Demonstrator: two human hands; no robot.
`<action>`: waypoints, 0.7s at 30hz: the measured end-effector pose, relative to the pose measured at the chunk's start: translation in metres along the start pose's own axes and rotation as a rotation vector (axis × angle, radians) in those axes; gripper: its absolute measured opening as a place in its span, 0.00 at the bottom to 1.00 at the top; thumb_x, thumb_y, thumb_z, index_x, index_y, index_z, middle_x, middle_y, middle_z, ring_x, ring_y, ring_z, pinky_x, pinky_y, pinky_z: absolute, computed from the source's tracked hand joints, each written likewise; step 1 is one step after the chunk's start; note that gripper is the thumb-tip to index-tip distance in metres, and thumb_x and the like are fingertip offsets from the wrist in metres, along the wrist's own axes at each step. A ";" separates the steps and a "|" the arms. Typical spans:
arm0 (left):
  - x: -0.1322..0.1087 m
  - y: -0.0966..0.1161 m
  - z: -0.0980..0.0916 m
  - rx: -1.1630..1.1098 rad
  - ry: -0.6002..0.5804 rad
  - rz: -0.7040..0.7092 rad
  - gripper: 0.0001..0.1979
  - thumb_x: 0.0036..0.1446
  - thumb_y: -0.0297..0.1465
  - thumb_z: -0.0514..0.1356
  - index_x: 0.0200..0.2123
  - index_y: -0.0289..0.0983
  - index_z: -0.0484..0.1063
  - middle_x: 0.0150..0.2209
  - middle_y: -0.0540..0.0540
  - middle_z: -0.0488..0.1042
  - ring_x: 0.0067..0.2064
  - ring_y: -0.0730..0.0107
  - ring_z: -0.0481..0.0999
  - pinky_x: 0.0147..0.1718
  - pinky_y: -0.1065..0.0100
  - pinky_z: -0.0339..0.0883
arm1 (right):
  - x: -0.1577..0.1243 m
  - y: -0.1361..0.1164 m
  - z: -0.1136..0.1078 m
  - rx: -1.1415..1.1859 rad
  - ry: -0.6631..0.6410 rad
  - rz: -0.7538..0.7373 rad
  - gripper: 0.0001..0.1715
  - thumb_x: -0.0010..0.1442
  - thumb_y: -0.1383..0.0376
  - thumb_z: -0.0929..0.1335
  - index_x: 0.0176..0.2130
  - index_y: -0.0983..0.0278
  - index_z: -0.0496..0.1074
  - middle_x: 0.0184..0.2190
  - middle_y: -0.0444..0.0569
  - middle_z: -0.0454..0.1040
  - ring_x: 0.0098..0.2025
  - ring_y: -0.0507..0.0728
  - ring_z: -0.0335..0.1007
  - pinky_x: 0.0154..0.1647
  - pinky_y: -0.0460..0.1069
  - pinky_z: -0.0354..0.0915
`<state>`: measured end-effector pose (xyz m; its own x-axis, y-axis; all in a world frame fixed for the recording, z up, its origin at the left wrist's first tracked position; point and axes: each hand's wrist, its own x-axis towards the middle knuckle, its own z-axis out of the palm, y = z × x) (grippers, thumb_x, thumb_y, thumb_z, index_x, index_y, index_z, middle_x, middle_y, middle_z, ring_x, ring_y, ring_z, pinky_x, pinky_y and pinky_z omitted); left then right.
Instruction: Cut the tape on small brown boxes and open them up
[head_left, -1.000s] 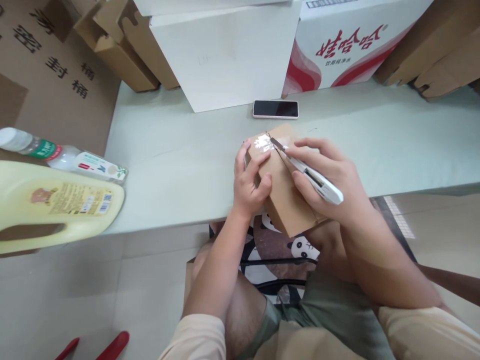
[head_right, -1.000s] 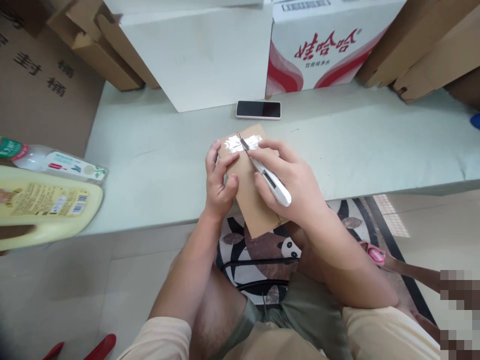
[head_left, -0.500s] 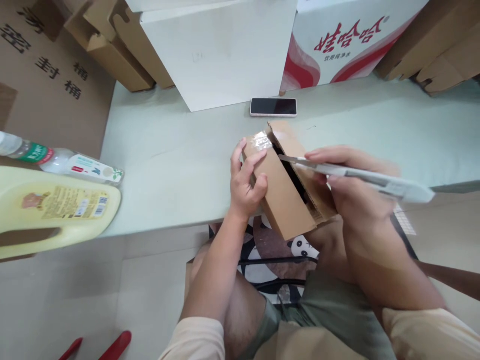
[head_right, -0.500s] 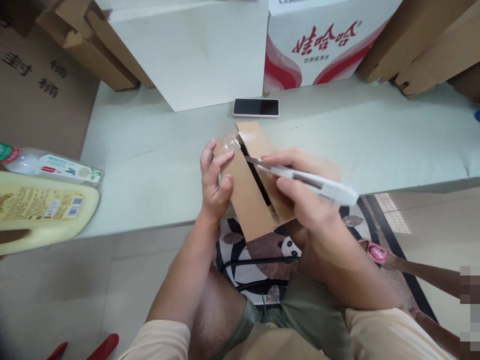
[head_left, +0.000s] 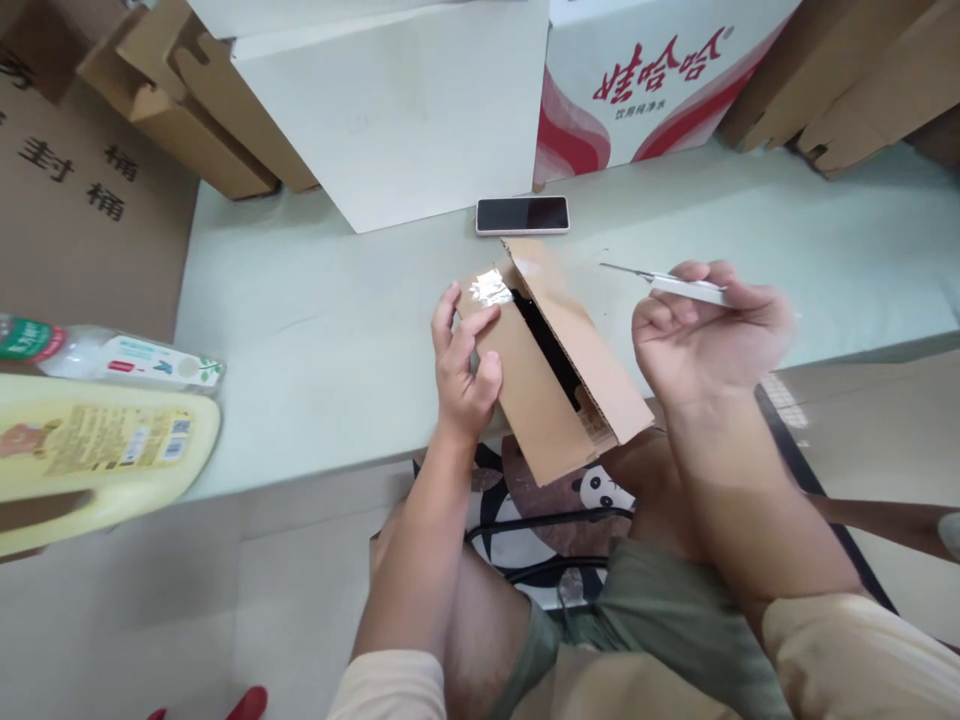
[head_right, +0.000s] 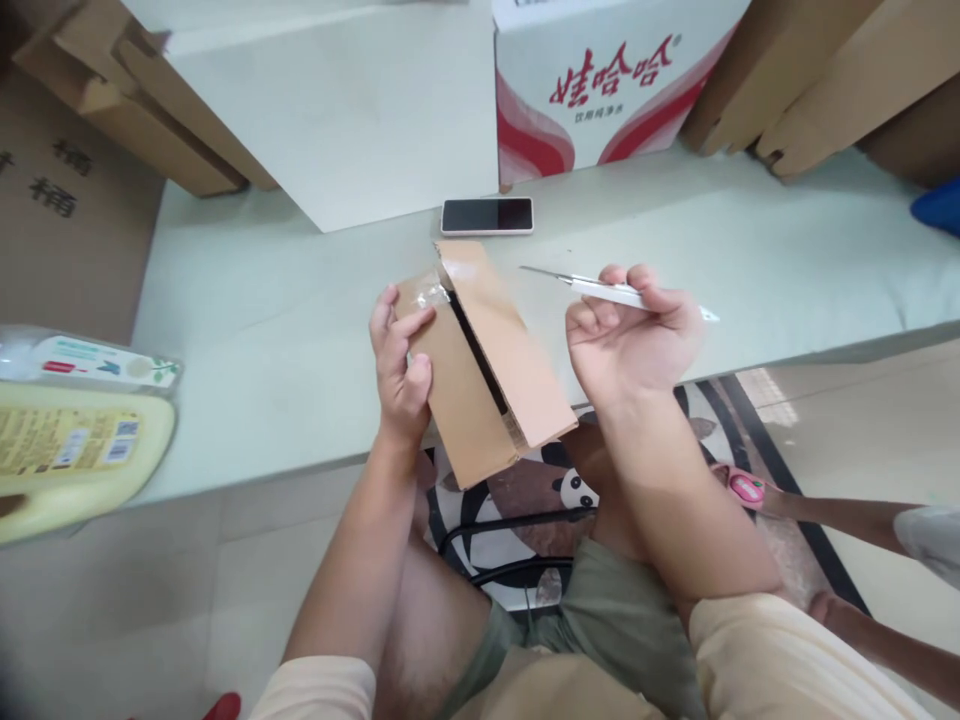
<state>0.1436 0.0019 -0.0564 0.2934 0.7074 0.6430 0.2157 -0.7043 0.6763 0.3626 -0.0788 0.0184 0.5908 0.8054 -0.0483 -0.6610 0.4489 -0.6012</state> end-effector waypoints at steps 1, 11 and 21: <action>0.000 0.000 0.000 -0.007 -0.003 -0.007 0.26 0.68 0.51 0.48 0.57 0.43 0.73 0.71 0.38 0.58 0.73 0.46 0.57 0.71 0.41 0.50 | 0.003 0.003 -0.004 0.023 0.020 0.005 0.07 0.42 0.68 0.70 0.23 0.61 0.66 0.26 0.41 0.71 0.20 0.46 0.48 0.21 0.47 0.51; 0.002 -0.003 -0.004 -0.064 -0.003 -0.015 0.25 0.66 0.49 0.51 0.57 0.45 0.73 0.71 0.41 0.58 0.72 0.46 0.58 0.71 0.43 0.52 | 0.010 0.011 -0.017 0.026 0.021 -0.025 0.09 0.44 0.67 0.69 0.26 0.61 0.63 0.27 0.41 0.70 0.20 0.46 0.52 0.22 0.46 0.56; 0.003 -0.019 -0.014 -0.060 0.029 -0.084 0.29 0.63 0.56 0.52 0.57 0.46 0.73 0.71 0.43 0.58 0.73 0.45 0.56 0.71 0.44 0.51 | 0.033 0.035 -0.066 -1.342 -0.081 -0.447 0.13 0.52 0.66 0.68 0.40 0.60 0.70 0.51 0.55 0.76 0.52 0.63 0.75 0.56 0.60 0.71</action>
<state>0.1273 0.0179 -0.0621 0.2491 0.7660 0.5926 0.1824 -0.6380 0.7481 0.3892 -0.0624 -0.0564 0.5718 0.7360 0.3623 0.5340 0.0014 -0.8455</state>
